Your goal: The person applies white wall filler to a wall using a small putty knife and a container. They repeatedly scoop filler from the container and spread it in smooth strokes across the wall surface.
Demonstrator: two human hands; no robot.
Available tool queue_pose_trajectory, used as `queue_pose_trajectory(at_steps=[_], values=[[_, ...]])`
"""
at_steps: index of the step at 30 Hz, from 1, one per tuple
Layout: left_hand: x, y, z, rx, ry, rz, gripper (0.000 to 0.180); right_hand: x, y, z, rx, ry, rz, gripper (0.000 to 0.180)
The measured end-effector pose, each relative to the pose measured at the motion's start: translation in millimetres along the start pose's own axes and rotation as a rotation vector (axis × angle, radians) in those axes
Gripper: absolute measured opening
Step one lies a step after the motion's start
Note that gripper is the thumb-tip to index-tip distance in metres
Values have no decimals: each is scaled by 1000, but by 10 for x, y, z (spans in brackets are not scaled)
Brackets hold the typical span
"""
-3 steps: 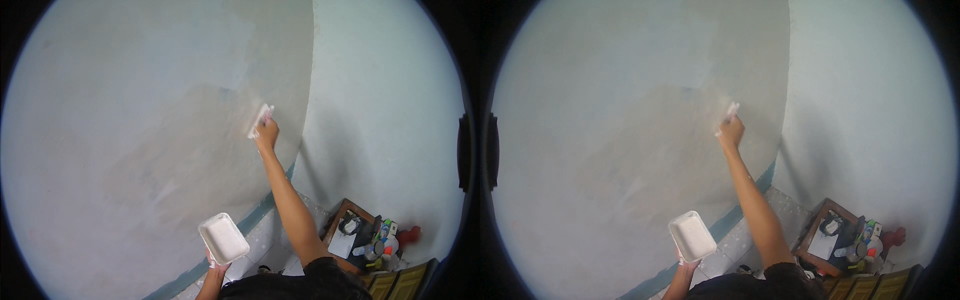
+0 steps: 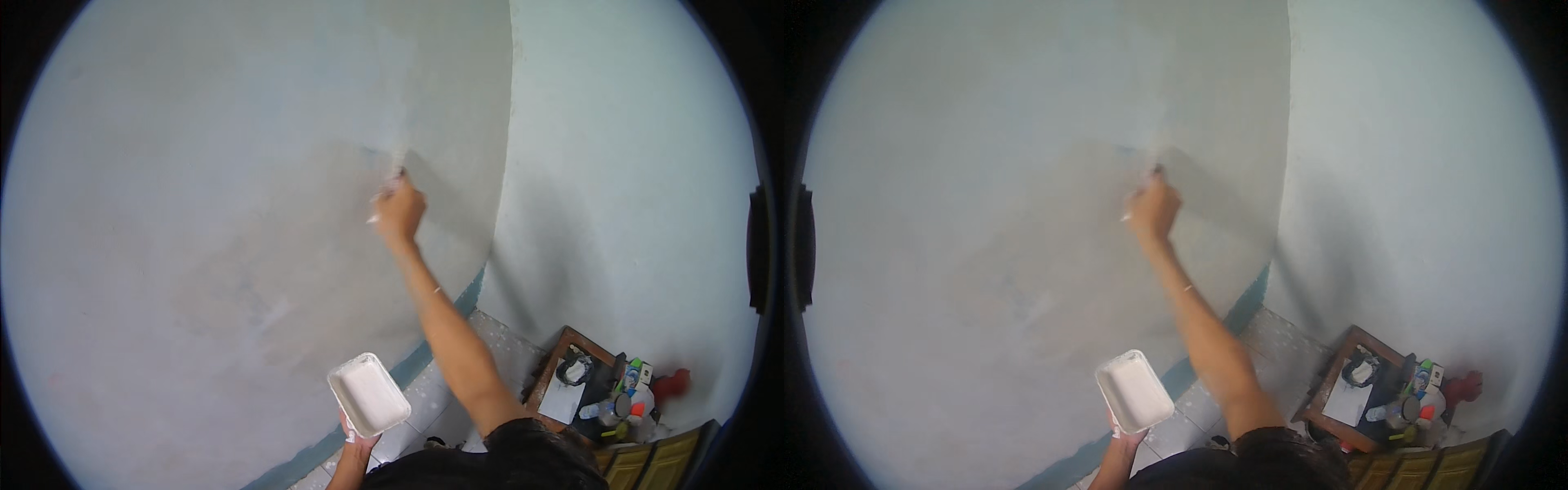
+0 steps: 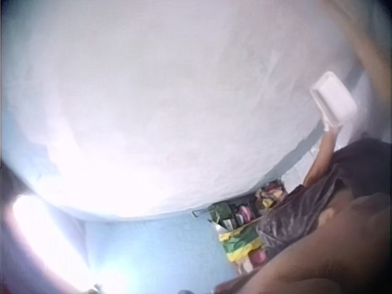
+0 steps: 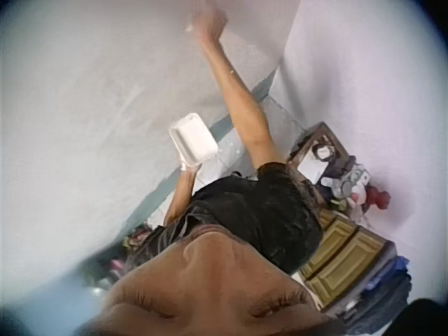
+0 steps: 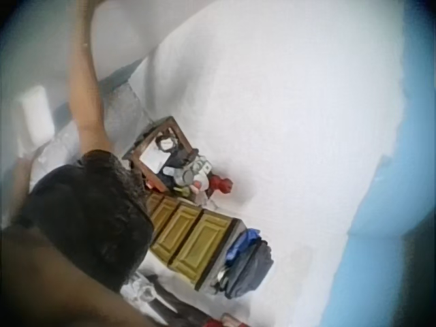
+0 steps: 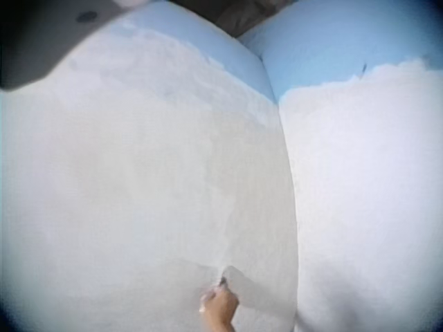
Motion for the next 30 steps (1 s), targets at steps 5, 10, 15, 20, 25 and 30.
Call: queue_pose_trajectory(at_steps=[5, 10, 15, 20, 25, 30], values=[[-323, -147, 376, -4, 77, 12, 51, -2, 1665, 1010, -736, -254, 316, 61], [-251, -10, 373, -27, 119, 33, 50, -351, 1419, 330, -412, -292, 442, 25], [-327, 17, 312, 32, 87, -67, 50, -465, 52, -926, -66, -125, -14, 16], [-417, -28, 273, 60, 63, -65, 49, 170, 382, -428, 15, 44, 296, 42], [-405, -138, 285, 17, 113, -30, 50, 81, 1781, 369, -616, -340, 455, 62], [-211, -143, 302, -4, 109, 17, 50, -265, 1400, -215, -510, -339, 361, 59]])
Point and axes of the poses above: each hand's wrist, its own y-axis away from the middle knuckle, its own x-axis out of the palm, z = x × y, the point moved 8 cm from there along -y, towards the middle knuckle, and after that the axes turned 5 degrees about x, right-handed, at the moved point
